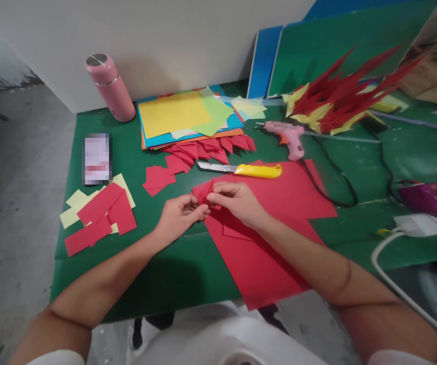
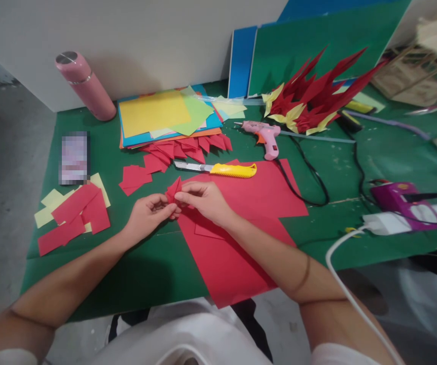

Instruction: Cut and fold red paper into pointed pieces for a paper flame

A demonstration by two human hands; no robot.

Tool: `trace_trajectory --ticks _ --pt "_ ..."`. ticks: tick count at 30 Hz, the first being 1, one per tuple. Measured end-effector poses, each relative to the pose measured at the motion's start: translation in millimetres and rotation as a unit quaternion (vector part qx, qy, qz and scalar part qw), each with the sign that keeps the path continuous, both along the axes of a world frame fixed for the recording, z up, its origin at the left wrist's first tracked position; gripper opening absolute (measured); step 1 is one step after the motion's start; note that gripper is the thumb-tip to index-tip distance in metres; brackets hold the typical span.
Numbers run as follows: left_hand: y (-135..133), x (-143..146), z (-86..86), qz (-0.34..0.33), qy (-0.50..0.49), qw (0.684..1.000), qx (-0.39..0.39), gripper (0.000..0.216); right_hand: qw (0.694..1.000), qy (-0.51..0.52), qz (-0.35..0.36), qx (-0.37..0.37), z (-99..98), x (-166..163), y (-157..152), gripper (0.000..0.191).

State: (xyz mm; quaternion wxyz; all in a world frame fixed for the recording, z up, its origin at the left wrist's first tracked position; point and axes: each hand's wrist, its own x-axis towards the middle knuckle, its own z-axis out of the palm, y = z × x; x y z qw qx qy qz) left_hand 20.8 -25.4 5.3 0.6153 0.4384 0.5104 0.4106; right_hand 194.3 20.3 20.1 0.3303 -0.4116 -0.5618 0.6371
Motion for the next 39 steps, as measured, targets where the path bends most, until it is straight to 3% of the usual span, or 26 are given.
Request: trace_trajectory --ticks 15,24,34,39 --pt "-0.5 2.2 5.4 -0.006 0.046 0.998 0.032 0.036 1.000 0.018 0.016 0.003 -0.9 -0.8 0.2 0.043" --pt "-0.4 -0.5 3.3 0.001 0.101 0.993 0.063 0.030 1.000 -0.016 0.019 0.003 -2.8 0.3 1.0 0.035" --pt "1.2 -0.8 4.6 -0.005 0.152 0.983 0.099 0.024 0.999 0.000 0.029 -0.016 -3.9 -1.9 -0.7 0.043" --pt "2.3 0.1 5.2 0.013 0.163 0.981 0.100 0.021 0.999 -0.016 0.032 -0.004 -2.8 -2.7 -1.6 0.038"
